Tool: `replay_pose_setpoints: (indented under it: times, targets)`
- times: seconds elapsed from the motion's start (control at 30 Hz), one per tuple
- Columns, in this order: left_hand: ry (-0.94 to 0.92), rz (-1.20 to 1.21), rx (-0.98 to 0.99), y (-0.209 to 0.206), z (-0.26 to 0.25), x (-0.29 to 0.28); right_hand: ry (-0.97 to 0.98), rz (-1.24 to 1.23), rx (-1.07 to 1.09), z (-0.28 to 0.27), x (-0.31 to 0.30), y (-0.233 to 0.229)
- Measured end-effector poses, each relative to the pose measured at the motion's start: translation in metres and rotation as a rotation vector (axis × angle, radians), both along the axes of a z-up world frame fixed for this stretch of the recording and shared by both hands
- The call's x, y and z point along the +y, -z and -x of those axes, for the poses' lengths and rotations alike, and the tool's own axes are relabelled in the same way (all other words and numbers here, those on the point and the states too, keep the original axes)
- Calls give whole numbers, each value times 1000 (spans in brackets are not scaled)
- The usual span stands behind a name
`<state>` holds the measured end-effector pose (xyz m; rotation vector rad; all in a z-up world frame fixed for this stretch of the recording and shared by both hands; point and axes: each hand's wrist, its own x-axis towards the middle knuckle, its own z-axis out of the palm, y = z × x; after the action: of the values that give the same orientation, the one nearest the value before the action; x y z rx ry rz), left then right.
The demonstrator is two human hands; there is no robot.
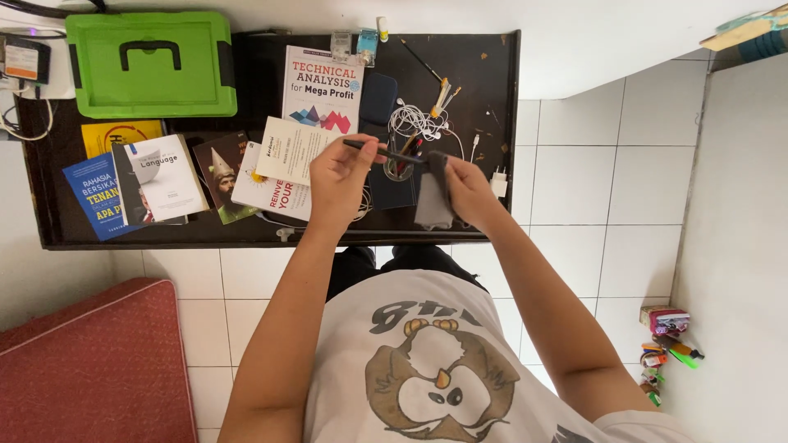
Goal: The person wipes a small plastic cup with a gray cloth, then wipes several pens and a small yellow object on a cluttered desk. The person places the cleaned items into the cup and leaves them on the desk.
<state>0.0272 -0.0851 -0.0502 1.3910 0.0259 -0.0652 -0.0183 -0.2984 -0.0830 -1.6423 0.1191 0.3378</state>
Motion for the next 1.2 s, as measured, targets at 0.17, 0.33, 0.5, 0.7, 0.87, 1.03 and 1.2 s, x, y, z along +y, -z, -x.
replay_pose_setpoints:
  times: [0.17,0.33,0.5,0.7,0.87,1.03,1.2]
  targets:
    - [-71,-185,-65,29,2,8,297,53,18,0,-36,31]
    - [35,-530,-88,69,10,-1,437,40,61,2,-52,44]
    - [259,-734,-18,123,1,-12,396,96,98,-7,-46,37]
    - [326,-846,11,148,-13,-21,372,55,-41,-38,-29,35]
    - [302,-840,15,127,-14,-28,361,116,-102,-78,-42,87]
    - [280,-945,96,157,-4,-28,237,309,-93,-140,-45,123]
    - [271,-954,131,188,17,-27,131,918,-281,-196,-41,206]
